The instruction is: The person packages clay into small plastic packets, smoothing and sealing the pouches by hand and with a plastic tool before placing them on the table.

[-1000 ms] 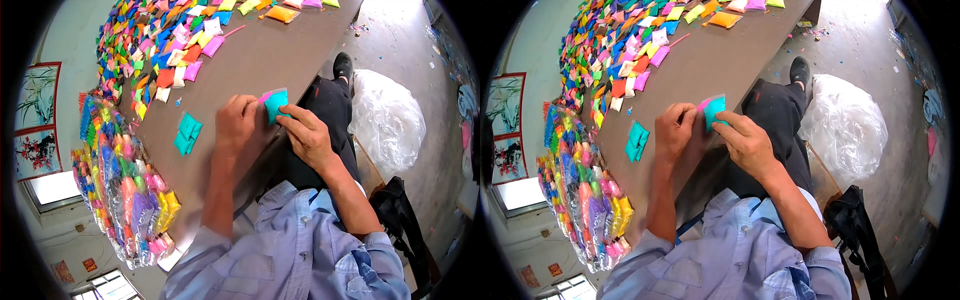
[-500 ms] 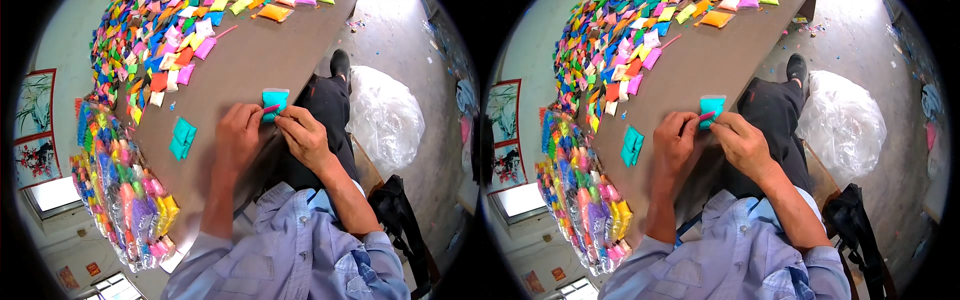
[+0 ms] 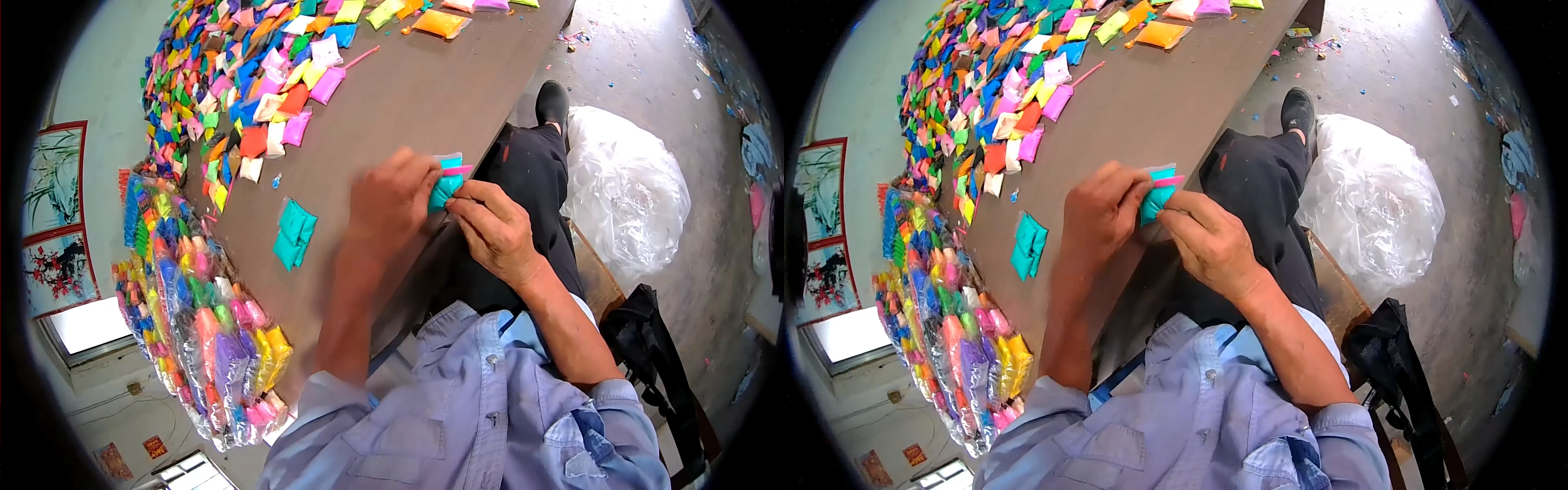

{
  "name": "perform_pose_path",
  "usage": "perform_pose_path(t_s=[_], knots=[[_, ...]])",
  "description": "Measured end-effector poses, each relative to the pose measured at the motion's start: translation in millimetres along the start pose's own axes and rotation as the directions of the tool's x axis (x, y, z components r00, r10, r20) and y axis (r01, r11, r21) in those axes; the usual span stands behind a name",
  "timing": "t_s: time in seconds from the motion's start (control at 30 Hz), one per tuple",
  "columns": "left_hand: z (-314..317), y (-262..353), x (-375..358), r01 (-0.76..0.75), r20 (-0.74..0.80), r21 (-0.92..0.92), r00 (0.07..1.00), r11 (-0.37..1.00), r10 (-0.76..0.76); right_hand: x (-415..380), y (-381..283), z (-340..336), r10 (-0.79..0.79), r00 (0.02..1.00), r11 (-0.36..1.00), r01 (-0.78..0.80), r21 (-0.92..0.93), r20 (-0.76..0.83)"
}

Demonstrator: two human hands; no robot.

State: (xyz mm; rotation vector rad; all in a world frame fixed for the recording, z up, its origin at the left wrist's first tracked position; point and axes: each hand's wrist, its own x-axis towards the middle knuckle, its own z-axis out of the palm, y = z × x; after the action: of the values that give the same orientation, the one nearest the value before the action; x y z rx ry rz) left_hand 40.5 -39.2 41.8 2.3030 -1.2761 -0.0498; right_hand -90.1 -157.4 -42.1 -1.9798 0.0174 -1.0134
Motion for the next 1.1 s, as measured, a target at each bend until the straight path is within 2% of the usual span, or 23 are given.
perform_pose_path(t_s=[0.07, 0.17, 0.23, 0.27, 0.37, 0.43, 0.57, 0.67, 0.73, 0.77, 0.83, 0.9, 0.97, 1.03, 1.1], knots=[[4.5, -5.2, 9.3, 0.028, 0.027, 0.035, 0.999, 0.999, -0.029, 0.4, 1.0, -0.3, -0.004, 1.000, 1.000, 0.004, 0.000, -0.001], [11.2, -14.4, 23.8, -0.057, -0.025, 0.081, 0.998, 0.995, 0.059, -0.5, 1.5, -1.2, 0.000, 1.000, 1.000, 0.000, 0.002, -0.008], [13.6, -22.1, 29.5, -0.105, -0.107, -0.032, 0.989, 0.994, 0.101, -0.3, 0.6, -2.4, 0.008, 1.000, 1.000, -0.008, 0.003, -0.016], [12.3, -25.0, 27.7, -0.108, -0.107, -0.033, 0.989, 0.994, 0.104, -0.2, -0.1, -3.6, 0.008, 1.000, 1.000, -0.008, 0.002, -0.013], [0.4, -12.1, 17.7, -0.029, -0.108, -0.041, 0.994, 0.999, 0.024, -1.4, -1.4, -5.1, 0.012, 1.000, 1.000, -0.012, 0.000, -0.016], [-7.3, 5.9, 2.8, 0.025, 0.012, -0.068, 1.000, 0.997, -0.025, -1.9, -1.9, -3.5, 0.008, 1.000, 1.000, -0.008, 0.007, -0.015], [0.8, 5.8, -9.9, 0.022, 0.003, 0.009, 1.000, 1.000, -0.022, -2.5, -1.7, -2.2, -0.009, 1.000, 1.000, 0.009, -0.011, -0.005], [5.6, -16.1, -1.6, 0.067, -0.061, -0.054, 0.996, 0.996, -0.070, -3.0, -0.3, -2.0, -0.026, 1.000, 0.999, 0.026, -0.021, 0.007], [6.0, -24.1, 0.0, 0.027, -0.208, 0.054, 0.978, 0.998, -0.015, -2.5, -0.2, -3.4, -0.030, 0.999, 0.999, 0.031, -0.028, 0.012], [5.2, -26.0, -2.9, 0.021, -0.207, 0.055, 0.978, 0.998, -0.009, -1.3, -0.5, -4.1, -0.037, 0.999, 0.999, 0.038, -0.018, 0.014], [-3.0, -14.3, -13.1, 0.152, -0.172, -0.146, 0.969, 0.978, -0.176, 0.8, -6.8, -6.5, -0.037, 0.999, 0.999, 0.037, -0.011, 0.017], [-7.4, -6.9, -27.7, 0.206, -0.180, -0.183, 0.954, 0.961, -0.239, 5.7, -15.5, -7.4, 0.161, 0.985, 0.983, -0.155, 0.097, -0.061], [-9.7, 1.0, -42.8, 0.262, -0.183, -0.224, 0.935, 0.939, -0.305, 5.7, -2.7, -4.1, 0.119, 0.992, 0.991, -0.116, 0.070, -0.048], [-7.3, 11.5, -55.5, 0.325, -0.221, -0.168, 0.907, 0.931, -0.357, 5.5, -0.9, -3.7, 0.105, 0.994, 0.993, -0.105, 0.059, -0.011], [0.8, 23.3, -65.0, 0.312, -0.245, -0.230, 0.898, 0.922, -0.365, 6.9, -2.7, -2.6, 0.135, 0.990, 0.991, -0.135, -0.005, 0.038]])
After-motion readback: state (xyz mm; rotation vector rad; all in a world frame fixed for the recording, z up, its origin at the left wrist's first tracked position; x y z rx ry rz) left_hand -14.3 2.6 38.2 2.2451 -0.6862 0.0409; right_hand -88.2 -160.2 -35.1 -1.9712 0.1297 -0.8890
